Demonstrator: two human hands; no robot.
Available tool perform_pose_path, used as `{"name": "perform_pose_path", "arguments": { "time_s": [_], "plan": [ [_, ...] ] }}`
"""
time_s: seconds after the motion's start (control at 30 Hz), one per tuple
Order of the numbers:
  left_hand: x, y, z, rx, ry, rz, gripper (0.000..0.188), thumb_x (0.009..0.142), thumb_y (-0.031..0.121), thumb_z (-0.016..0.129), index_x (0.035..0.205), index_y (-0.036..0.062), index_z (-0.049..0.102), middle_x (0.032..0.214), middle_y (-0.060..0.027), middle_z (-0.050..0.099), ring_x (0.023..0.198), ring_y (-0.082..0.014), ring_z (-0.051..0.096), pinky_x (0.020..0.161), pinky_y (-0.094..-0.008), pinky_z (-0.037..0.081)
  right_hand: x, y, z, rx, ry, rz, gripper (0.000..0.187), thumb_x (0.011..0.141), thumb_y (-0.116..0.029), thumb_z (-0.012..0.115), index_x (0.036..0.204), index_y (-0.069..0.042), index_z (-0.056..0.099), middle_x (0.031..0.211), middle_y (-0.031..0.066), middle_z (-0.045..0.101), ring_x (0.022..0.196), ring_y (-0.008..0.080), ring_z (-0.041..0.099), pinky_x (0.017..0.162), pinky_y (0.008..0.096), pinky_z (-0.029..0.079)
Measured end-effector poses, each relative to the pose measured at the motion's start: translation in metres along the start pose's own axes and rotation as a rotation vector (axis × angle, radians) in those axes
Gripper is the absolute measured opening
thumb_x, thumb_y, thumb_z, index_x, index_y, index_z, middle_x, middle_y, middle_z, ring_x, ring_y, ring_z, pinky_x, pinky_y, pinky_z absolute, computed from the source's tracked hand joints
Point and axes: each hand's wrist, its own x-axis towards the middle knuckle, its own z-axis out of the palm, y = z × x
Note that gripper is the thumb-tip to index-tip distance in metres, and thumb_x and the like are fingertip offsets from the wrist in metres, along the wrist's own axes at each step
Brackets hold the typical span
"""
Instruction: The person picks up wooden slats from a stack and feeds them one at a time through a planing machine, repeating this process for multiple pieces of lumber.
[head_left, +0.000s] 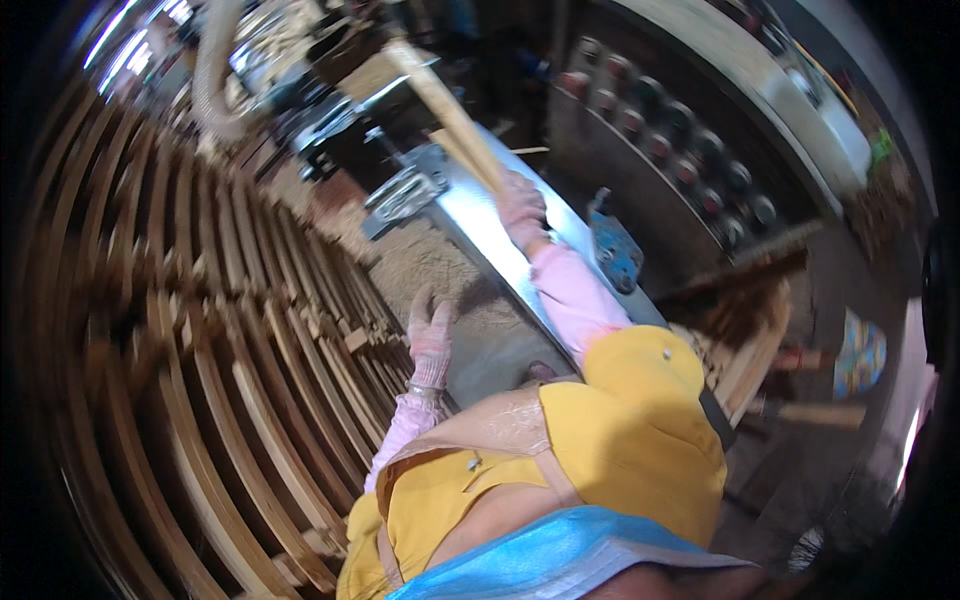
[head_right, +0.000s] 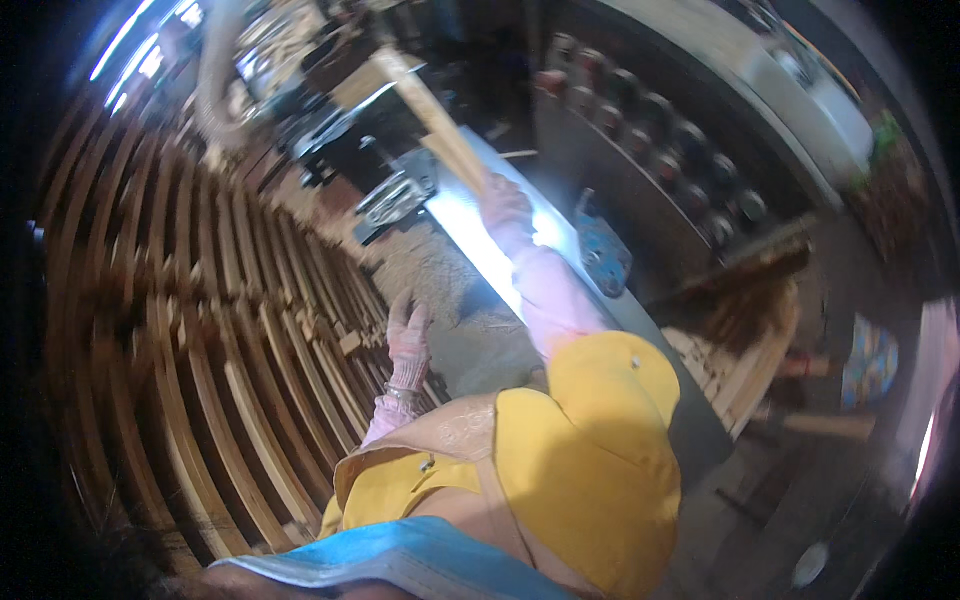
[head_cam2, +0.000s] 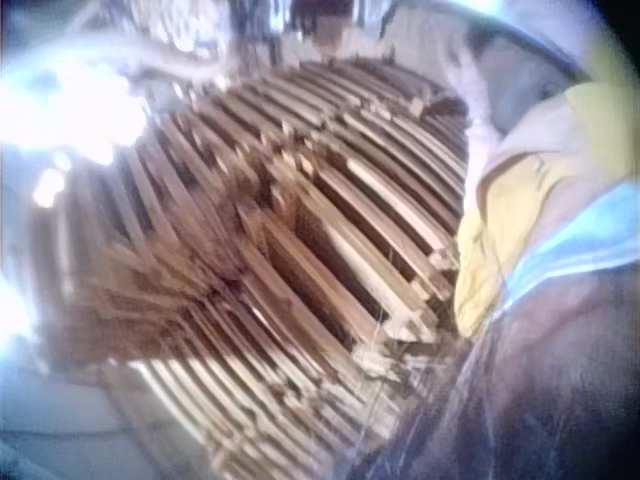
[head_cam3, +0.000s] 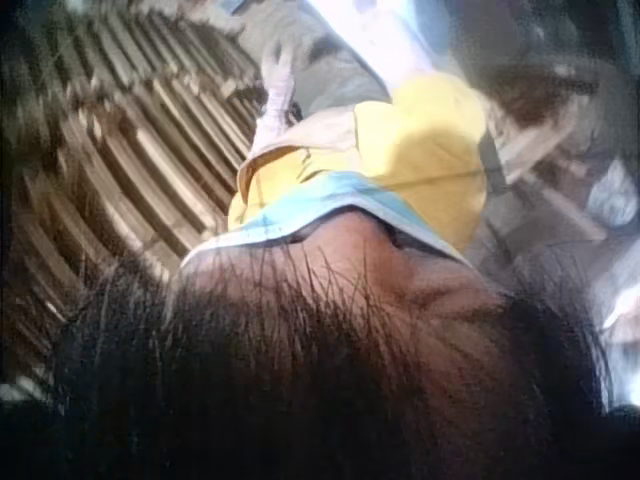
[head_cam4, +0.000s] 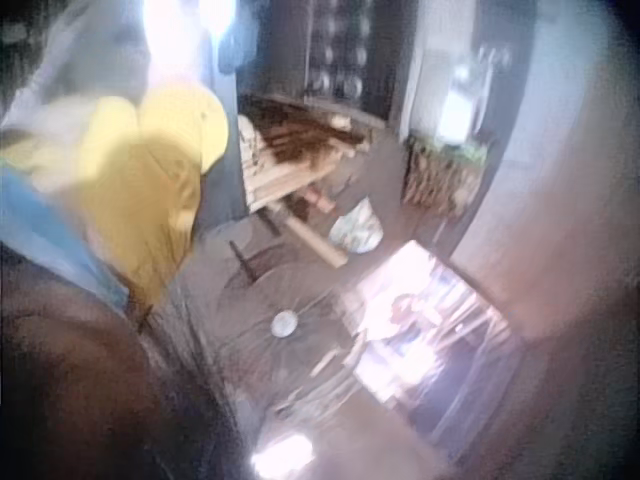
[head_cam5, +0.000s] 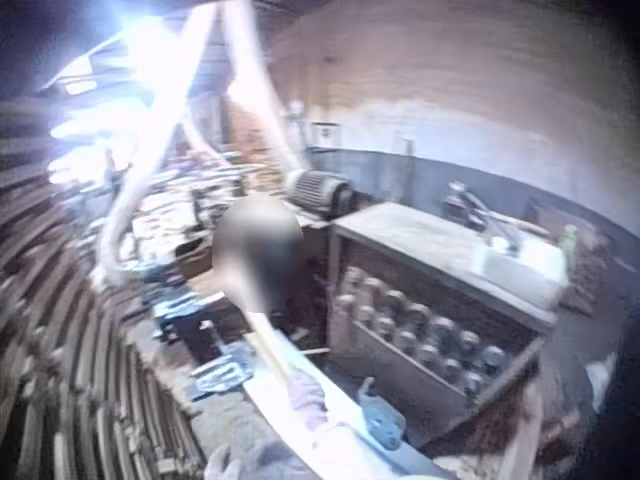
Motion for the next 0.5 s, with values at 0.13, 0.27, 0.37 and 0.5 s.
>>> {"name": "perform_pose_path", "arguments": {
  "time_s": [0.13, 0.27, 0.37, 0.5],
  "plan": [
    [0.001, -0.033, -0.015, -0.109, 0.077, -0.001, 0.055, 0.097, 0.014, 0.071, 0.147, 0.0001, 0.052, 0.126, -0.01, 0.064, 0.109, -0.0169, 0.063, 0.094, -0.0301, 0.053, -0.074, 0.01, -0.071, 0.15, -0.311, 0.114, 0.048, 0.091, -0.019, 0.064, 0.138, -0.011, 0.059, 0.114, 0.0134, 0.069, 0.101, 0.038, 0.065, 0.087, 0.0509, 0.054],
    [-0.001, -0.022, -0.008, -0.119, 0.093, -0.001, 0.055, 0.097, 0.013, 0.072, 0.147, 0.0002, 0.052, 0.122, -0.0074, 0.065, 0.106, -0.0138, 0.061, 0.094, -0.0285, 0.052, -0.198, 0.07, -0.151, 0.055, -0.321, 0.03, 0.053, 0.089, -0.019, 0.07, 0.138, -0.004, 0.057, 0.126, 0.0182, 0.067, 0.113, 0.0405, 0.063, 0.096, 0.0512, 0.051],
    [0.003, -0.028, -0.006, -0.136, 0.124, -0.005, 0.054, 0.096, 0.016, 0.074, 0.144, 0.001, 0.056, 0.127, -0.0103, 0.065, 0.113, -0.0184, 0.062, 0.1, -0.0317, 0.051, -0.247, 0.095, -0.181, -0.075, -0.379, 0.097, 0.057, 0.085, -0.024, 0.076, 0.137, -0.011, 0.059, 0.131, 0.0136, 0.066, 0.112, 0.0368, 0.063, 0.095, 0.049, 0.052],
    [-0.009, 0.001, -0.003, 0.281, 0.149, 0.047, 0.055, 0.095, 0.023, 0.074, 0.143, 0.001, 0.058, 0.139, -0.0176, 0.063, 0.127, -0.0275, 0.06, 0.11, -0.0371, 0.046, -0.22, 0.091, -0.174, -0.029, -0.439, 0.132, 0.046, 0.082, -0.022, 0.076, 0.126, -0.012, 0.066, 0.125, 0.0115, 0.067, 0.107, 0.0355, 0.065, 0.087, 0.0491, 0.055]
  ]
}}
